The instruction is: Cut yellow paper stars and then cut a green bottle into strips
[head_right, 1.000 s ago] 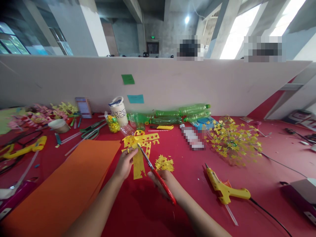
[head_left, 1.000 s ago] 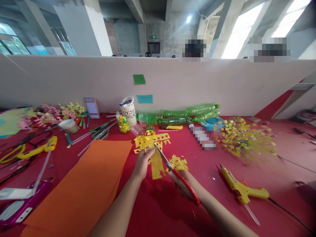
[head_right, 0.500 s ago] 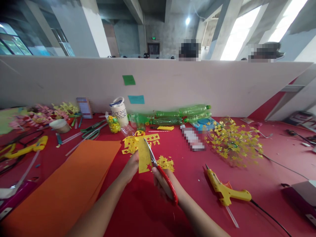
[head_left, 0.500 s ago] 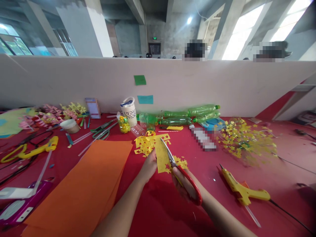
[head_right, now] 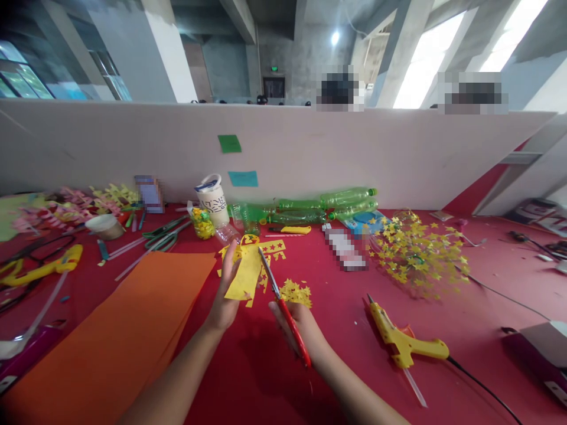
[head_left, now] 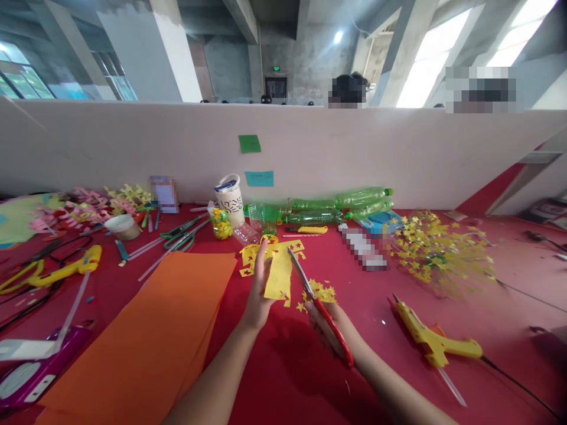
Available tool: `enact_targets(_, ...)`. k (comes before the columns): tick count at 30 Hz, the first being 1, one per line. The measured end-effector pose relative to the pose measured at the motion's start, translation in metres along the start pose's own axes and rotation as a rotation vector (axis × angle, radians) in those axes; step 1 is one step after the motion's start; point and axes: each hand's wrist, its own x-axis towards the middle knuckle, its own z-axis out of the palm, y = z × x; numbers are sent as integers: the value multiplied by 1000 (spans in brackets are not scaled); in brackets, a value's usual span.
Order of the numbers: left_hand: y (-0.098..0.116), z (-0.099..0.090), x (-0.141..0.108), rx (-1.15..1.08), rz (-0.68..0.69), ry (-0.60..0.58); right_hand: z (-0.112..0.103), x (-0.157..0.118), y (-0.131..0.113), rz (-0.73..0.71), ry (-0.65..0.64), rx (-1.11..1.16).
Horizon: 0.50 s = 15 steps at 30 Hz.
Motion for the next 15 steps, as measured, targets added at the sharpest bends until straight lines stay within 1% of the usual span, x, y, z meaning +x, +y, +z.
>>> enact_targets(4,2,-1,1,129,107,-44,-1,2,3,17,2,-17)
enact_targets(7,0,-4,2,334,186,-40,-2,4,6,32,-6,-17)
enact_targets(10,0,-5,4,455,220,-8,-2,6,7,36,-16,-4)
enact_targets(15,4,-7,7,443,205,114,-2,5,6,61,-57,50)
